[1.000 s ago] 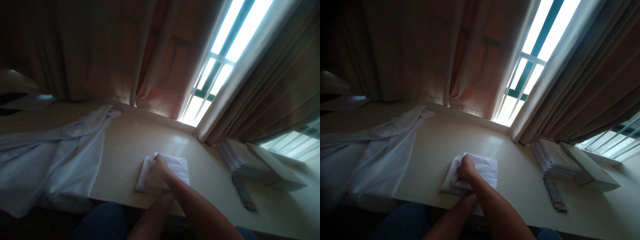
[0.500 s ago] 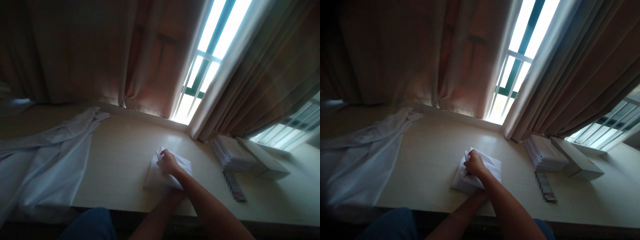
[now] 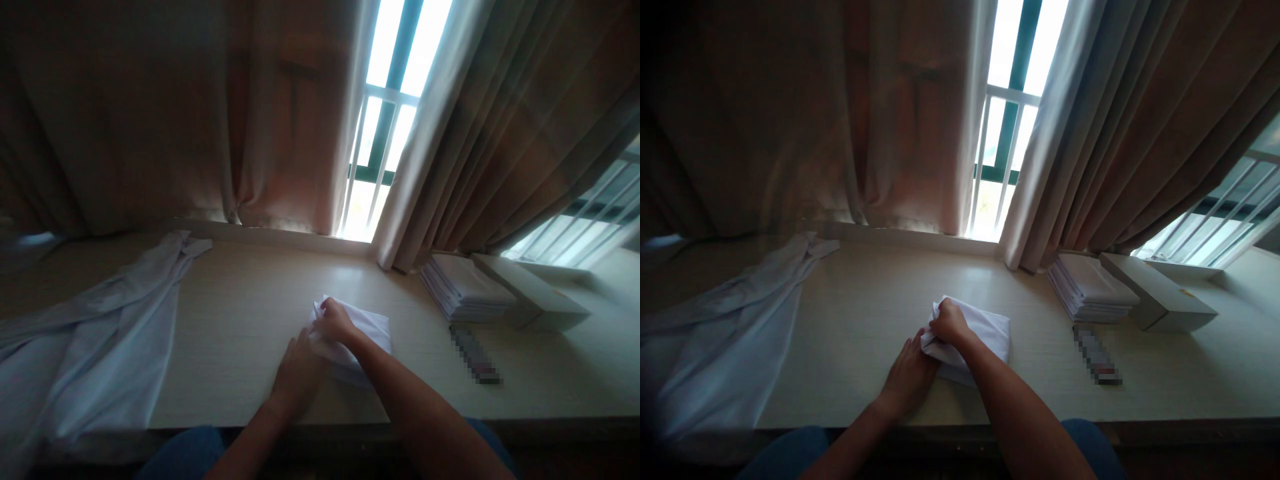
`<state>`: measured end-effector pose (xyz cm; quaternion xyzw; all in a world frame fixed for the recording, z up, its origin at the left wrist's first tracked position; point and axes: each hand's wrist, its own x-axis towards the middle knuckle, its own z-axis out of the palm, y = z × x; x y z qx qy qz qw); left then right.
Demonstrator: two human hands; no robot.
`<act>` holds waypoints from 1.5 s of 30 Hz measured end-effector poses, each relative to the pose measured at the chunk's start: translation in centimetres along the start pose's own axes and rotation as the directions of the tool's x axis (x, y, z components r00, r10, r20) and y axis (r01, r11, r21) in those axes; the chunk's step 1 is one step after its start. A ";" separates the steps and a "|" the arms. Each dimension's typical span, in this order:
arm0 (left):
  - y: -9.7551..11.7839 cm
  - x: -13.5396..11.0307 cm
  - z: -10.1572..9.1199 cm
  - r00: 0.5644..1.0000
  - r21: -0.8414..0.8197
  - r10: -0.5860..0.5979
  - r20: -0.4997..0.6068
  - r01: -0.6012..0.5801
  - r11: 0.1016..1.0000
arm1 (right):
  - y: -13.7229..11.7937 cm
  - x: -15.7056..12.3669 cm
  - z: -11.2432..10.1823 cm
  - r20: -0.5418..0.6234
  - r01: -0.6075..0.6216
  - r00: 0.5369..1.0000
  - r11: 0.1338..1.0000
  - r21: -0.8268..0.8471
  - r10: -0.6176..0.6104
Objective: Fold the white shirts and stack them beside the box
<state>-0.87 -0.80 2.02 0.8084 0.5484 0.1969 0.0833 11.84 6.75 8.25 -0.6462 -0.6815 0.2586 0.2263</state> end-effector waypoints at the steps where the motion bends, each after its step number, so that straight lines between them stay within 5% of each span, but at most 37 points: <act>1: -1.4 -0.4 0.1 0.999 0.005 0.004 0.032 -0.004 1.000 | -0.1 0.0 0.5 0.011 0.013 1.000 1.000 -0.002 -0.013; 4: -3.9 -0.9 0.7 0.992 -0.011 0.034 0.120 -0.033 0.999 | -0.4 -0.7 1.8 0.047 0.049 0.998 0.999 0.007 -0.049; 7: -4.7 -0.6 0.9 0.998 -0.128 -0.018 0.063 0.026 0.991 | 0.1 -2.3 1.9 0.045 0.091 0.995 0.994 0.054 -0.093; 12: -5.7 0.3 -0.7 0.984 -0.383 -0.179 0.006 0.168 0.908 | 3.8 -7.8 -1.9 -0.230 0.269 0.944 0.957 0.112 -0.238; 17: -4.4 1.1 -2.2 0.914 -0.443 -0.364 0.178 0.404 0.800 | 10.1 -14.2 -4.9 -0.350 0.173 0.906 0.963 -0.206 -0.237; 20: -3.2 2.3 -2.1 0.893 -0.412 -0.434 0.118 0.442 0.797 | 12.4 -16.4 -4.2 -0.323 0.111 0.919 0.935 -0.336 -0.225; 27: -3.2 4.0 -0.1 0.883 -0.589 -0.430 0.187 0.451 0.671 | 13.8 -15.8 -1.5 -0.408 0.013 0.902 0.953 -0.303 -0.142; 31: -3.0 3.8 0.8 0.901 -0.564 -0.415 0.127 0.410 0.717 | 14.7 -14.9 -1.7 -0.434 -0.012 0.897 0.980 -0.201 -0.078; 36: -3.1 3.4 1.5 0.881 -0.571 -0.429 0.200 0.460 0.680 | 15.2 -14.9 -2.8 -0.402 -0.050 0.915 0.998 -0.022 0.037; 45: -2.0 2.4 -0.2 0.886 -0.728 -0.366 0.283 0.448 0.520 | 16.4 -16.2 -2.5 -0.417 0.042 0.908 0.999 0.009 -0.034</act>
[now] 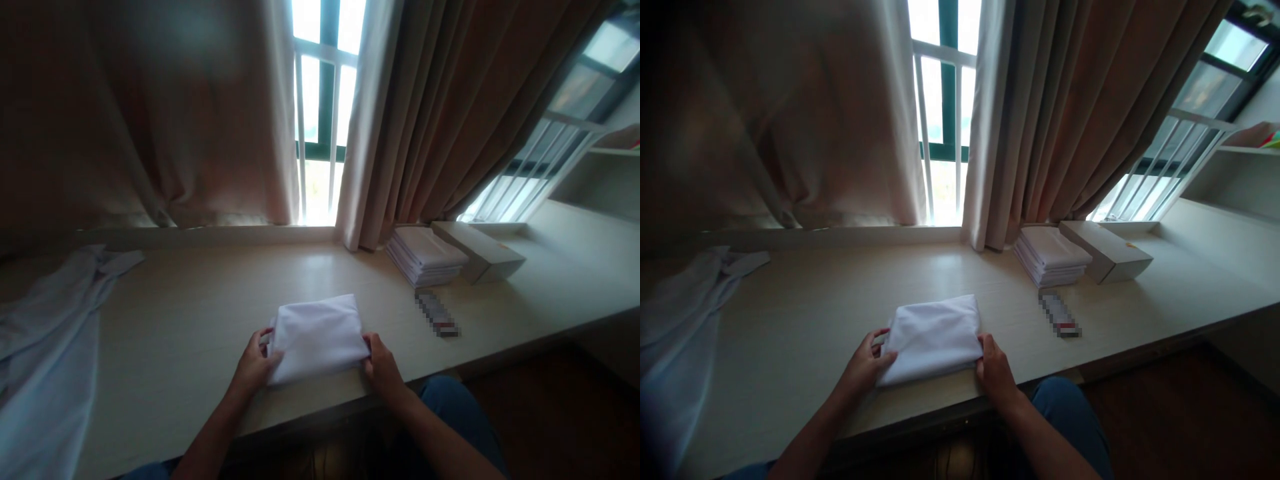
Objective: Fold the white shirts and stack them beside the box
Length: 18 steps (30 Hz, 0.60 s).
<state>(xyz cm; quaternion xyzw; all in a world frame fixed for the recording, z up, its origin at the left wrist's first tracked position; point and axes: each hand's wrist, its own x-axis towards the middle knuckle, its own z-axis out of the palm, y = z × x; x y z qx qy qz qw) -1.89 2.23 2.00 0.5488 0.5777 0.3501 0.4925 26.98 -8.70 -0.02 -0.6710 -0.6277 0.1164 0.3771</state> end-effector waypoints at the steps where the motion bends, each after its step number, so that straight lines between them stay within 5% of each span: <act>1: 0.6 0.1 -0.1 1.000 -0.018 -0.011 -0.010 0.011 1.000 | 0.1 -0.2 0.0 0.001 0.011 1.000 1.000 0.002 -0.011; 6: 2.6 1.6 0.5 0.999 -0.092 -0.050 -0.014 0.048 0.995 | 0.4 -0.7 -0.2 -0.001 0.023 1.000 0.995 -0.102 -0.023; 10: 1.9 3.2 1.8 0.999 -0.162 -0.042 -0.018 0.038 0.986 | 0.2 -0.7 -0.5 -0.004 0.060 0.998 0.963 -0.262 -0.063; 18: 1.2 2.7 3.2 0.984 -0.441 0.025 0.174 0.055 0.896 | -0.9 -0.1 -0.6 0.011 0.073 0.997 0.869 -0.489 -0.078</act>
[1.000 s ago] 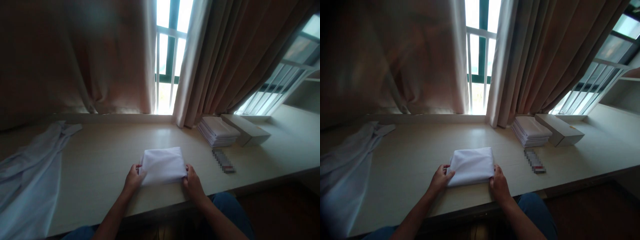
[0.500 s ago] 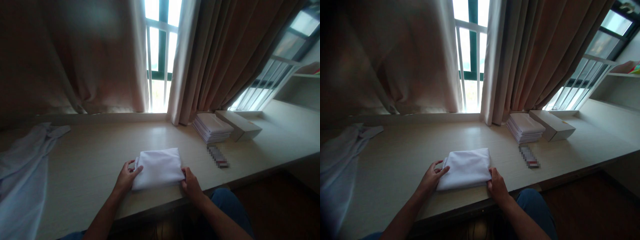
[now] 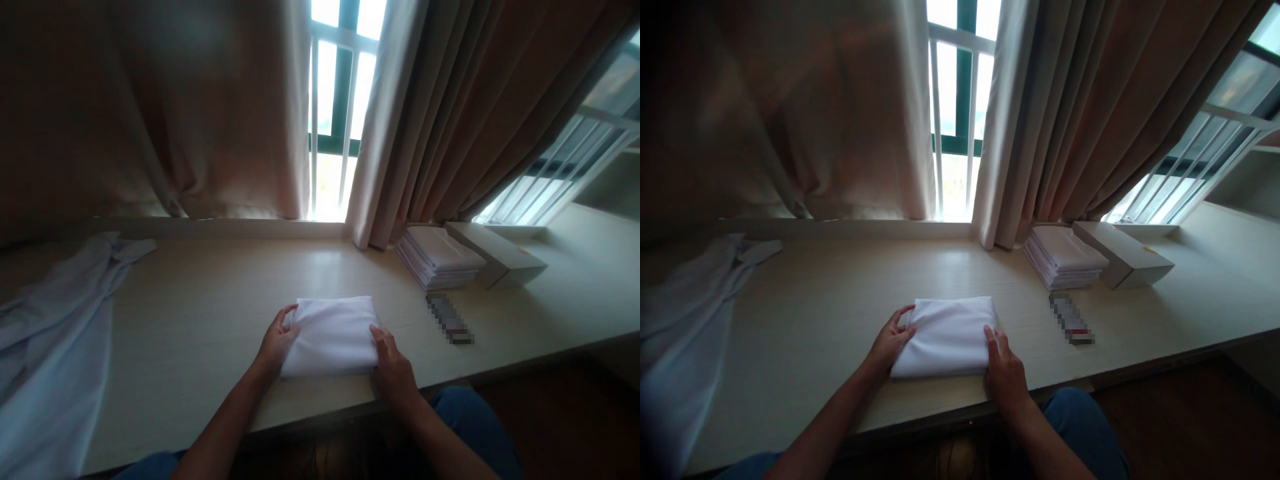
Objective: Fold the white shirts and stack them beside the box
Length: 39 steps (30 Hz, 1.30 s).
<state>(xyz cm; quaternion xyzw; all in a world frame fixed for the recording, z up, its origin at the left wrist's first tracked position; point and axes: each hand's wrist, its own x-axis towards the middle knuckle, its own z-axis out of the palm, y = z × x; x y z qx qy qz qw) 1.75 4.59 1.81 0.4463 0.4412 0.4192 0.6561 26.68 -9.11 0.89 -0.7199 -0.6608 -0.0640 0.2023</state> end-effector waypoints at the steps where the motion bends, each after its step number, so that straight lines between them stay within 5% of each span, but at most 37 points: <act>1: 0.3 -0.3 0.2 1.000 -0.041 0.001 0.028 0.000 0.999 | 0.0 0.1 0.0 0.003 -0.005 1.000 0.999 -0.033 0.005; 6: 1.4 -1.5 0.8 0.994 -0.167 -0.010 0.109 0.028 0.985 | 0.6 0.2 0.8 -0.012 0.004 1.000 0.998 0.063 -0.004; 11: 2.0 -1.3 0.5 0.989 -0.120 -0.023 0.144 0.041 0.992 | 1.3 -0.1 0.9 0.037 0.007 0.999 0.964 0.265 -0.017; 20: 1.9 -1.6 -0.1 0.997 0.061 -0.082 0.004 0.081 0.995 | 1.6 -0.4 0.3 0.045 0.110 0.988 0.879 0.465 -0.147; 31: -0.2 -0.5 -0.5 0.999 -0.042 -0.016 -0.041 0.014 0.999 | 0.8 -0.6 -0.6 0.069 0.020 0.997 0.985 0.171 -0.032; 35: 0.2 -0.7 -0.2 1.000 -0.074 -0.008 -0.004 0.007 0.997 | -1.3 -0.9 -3.0 0.016 0.216 0.975 0.969 0.119 -0.220; 39: 0.9 -1.1 -0.1 0.999 -0.173 -0.044 0.031 0.048 0.984 | -6.6 -1.4 -3.8 0.045 0.432 0.892 0.877 0.213 -0.450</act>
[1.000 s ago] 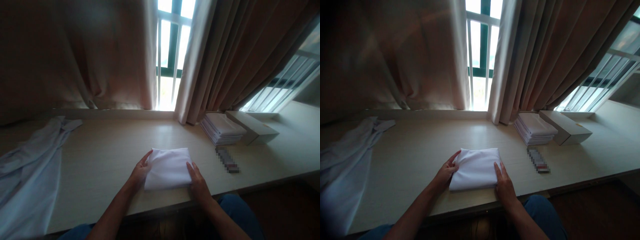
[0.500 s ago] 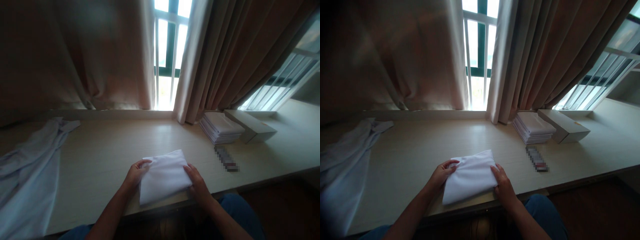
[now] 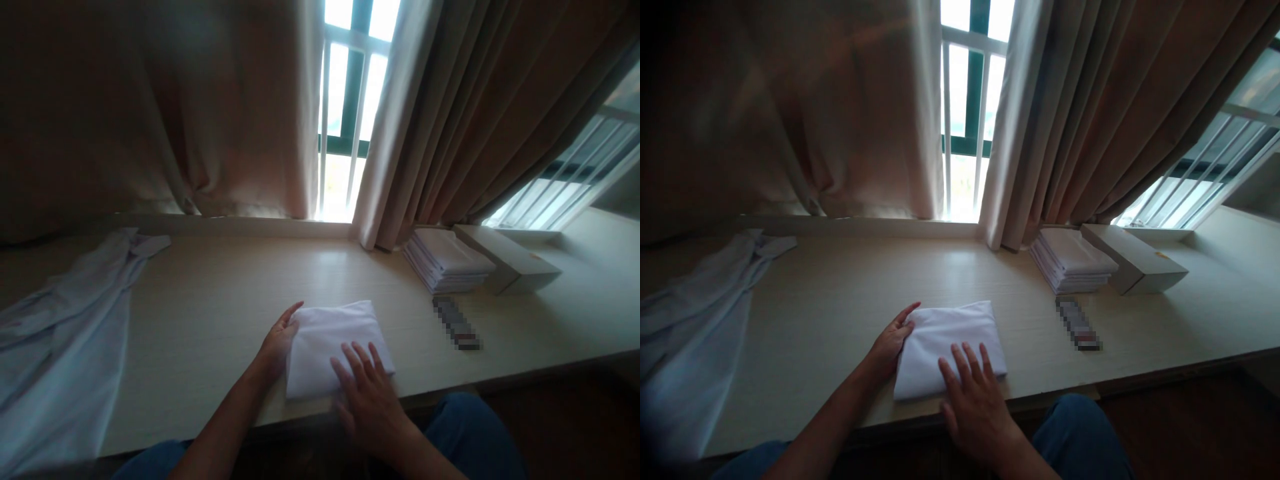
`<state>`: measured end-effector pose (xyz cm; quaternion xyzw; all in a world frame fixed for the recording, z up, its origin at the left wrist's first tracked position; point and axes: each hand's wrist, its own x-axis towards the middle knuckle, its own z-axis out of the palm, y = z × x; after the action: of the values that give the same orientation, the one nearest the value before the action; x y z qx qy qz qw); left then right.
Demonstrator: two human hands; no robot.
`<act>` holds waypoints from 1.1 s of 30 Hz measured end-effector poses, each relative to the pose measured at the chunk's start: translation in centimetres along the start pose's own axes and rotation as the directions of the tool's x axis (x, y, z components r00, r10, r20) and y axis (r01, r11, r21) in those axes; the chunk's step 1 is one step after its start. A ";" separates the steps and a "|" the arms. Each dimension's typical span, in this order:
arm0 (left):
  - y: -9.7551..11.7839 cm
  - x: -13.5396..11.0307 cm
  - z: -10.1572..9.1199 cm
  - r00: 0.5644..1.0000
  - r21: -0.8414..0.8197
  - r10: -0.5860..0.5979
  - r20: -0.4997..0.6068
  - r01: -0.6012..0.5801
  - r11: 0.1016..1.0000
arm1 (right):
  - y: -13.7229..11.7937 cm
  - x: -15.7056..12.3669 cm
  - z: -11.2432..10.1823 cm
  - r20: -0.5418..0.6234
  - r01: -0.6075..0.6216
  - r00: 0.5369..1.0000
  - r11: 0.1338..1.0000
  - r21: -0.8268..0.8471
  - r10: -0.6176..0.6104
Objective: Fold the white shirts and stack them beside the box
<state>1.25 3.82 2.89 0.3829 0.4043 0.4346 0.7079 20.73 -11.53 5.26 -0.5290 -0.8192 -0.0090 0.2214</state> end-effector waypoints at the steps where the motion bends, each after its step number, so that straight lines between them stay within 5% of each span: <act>1: 0.1 -0.1 0.0 1.000 -0.023 -0.013 -0.008 0.013 1.000 | -1.2 0.7 0.8 0.008 0.028 1.000 0.999 0.016 -0.028; 8: 0.4 -0.1 0.0 0.994 -0.241 -0.105 0.037 0.111 0.964 | -3.6 4.9 7.2 -0.030 -0.149 0.988 0.989 0.019 0.149; 16: -0.6 0.0 -0.2 0.996 -0.350 -0.090 -0.008 0.082 0.933 | -2.4 6.5 5.4 -0.128 -0.380 0.898 0.888 0.259 0.422; 21: -0.9 -0.7 -0.4 0.961 -0.260 -0.053 -0.271 -0.020 0.965 | -2.8 7.0 6.2 -0.276 -0.400 0.824 0.853 0.336 0.495; 23: -0.7 -1.1 -0.5 0.961 -0.237 -0.051 -0.273 -0.016 0.971 | -3.3 6.7 7.3 -0.281 -0.360 0.866 0.905 0.226 0.415; 27: -0.3 -1.4 -0.5 0.983 -0.089 0.004 -0.184 -0.021 0.996 | -4.7 6.0 8.8 -0.101 -0.290 0.950 0.955 0.066 0.296; 33: -1.1 -0.6 -0.9 0.940 0.321 0.190 -0.285 -0.094 0.943 | -5.2 5.9 5.1 0.020 -0.204 0.979 0.954 0.221 0.205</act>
<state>0.59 3.07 1.74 0.4418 0.5435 0.4731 0.5345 12.42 -7.47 4.03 -0.5829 -0.7556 0.1045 0.2798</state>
